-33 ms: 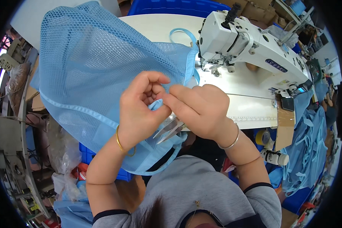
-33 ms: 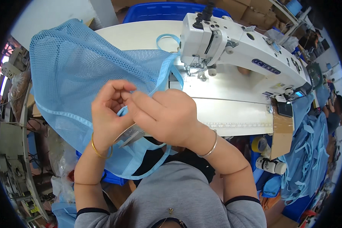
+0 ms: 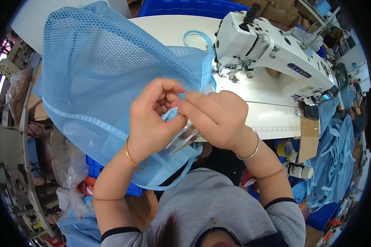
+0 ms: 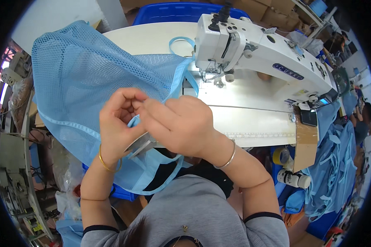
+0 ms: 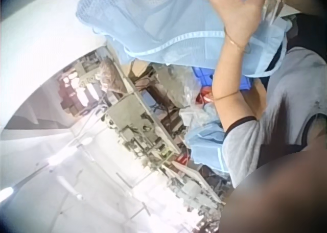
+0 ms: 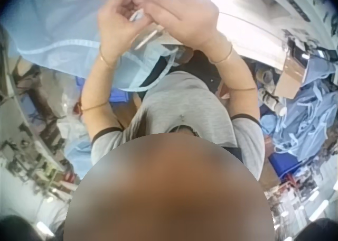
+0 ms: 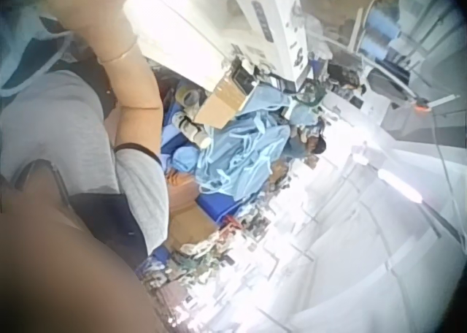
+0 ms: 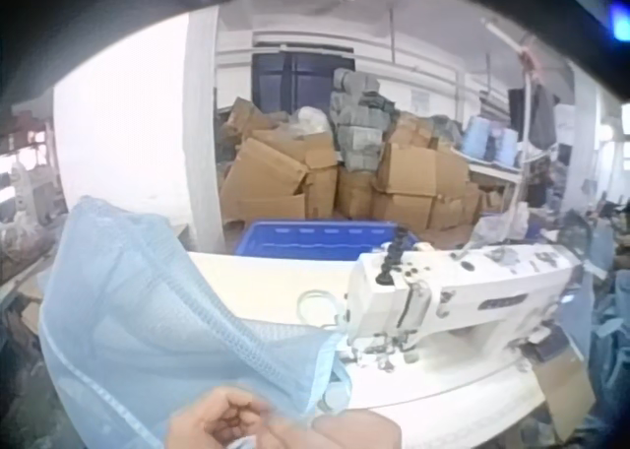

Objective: Sewing a blue mesh bag using an industrial sewing machine.

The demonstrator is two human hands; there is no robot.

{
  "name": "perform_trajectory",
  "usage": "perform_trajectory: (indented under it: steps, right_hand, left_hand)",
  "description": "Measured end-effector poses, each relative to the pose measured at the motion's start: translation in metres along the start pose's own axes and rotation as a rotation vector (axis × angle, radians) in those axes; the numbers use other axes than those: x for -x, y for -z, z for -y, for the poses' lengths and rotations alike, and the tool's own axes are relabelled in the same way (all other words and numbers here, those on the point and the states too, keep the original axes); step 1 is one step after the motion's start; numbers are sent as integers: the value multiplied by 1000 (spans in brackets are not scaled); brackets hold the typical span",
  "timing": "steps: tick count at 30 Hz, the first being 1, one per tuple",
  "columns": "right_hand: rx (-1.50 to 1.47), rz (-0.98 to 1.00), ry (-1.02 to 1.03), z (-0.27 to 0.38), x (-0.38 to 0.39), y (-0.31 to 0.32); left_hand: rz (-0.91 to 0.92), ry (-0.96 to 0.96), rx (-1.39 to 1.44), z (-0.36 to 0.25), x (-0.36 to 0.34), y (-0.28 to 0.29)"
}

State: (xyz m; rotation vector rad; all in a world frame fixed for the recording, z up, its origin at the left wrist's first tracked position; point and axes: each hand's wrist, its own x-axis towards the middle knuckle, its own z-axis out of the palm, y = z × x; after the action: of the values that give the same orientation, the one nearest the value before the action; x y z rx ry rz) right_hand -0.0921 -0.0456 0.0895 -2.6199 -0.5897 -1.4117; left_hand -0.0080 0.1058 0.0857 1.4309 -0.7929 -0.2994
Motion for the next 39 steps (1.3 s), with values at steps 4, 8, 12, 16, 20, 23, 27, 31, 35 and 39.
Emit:
perform_trajectory:
  steps: [4, 8, 12, 16, 20, 23, 27, 31, 35, 39]
  right_hand:
    - [34, -68, 39, -10, 6, -4]
    - [161, -113, 104, -11, 12, -3]
    - [155, -103, 105, -13, 19, -4]
    - [74, -133, -35, -23, 24, -3]
    - [-103, -89, -198, -32, 26, -8]
    - [-477, -158, -418, -22, 15, 1]
    - [-739, -68, -634, -3, 17, 9]
    - [-624, 89, -709, 1, 21, 15]
    - [-419, -26, -534, 5, 19, -2]
    - [-373, 23, -390, -5, 25, -4]
  left_hand:
    - [24, -120, -179, 2, -1, -1]
    - [-15, -153, -212, 1, -3, -8]
    - [-3, -155, -252, 3, -8, -13]
    - [-6, -42, -174, 11, -6, -13]
    - [49, -55, -255, 5, -2, -6]
    - [-24, -77, -225, 13, 1, -6]
    - [-34, -66, -182, 16, 3, -7]
    - [-59, -151, -252, 19, 3, -10]
    - [-88, -329, -481, 13, 7, -12]
    - [-73, -636, -669, 17, 10, -5]
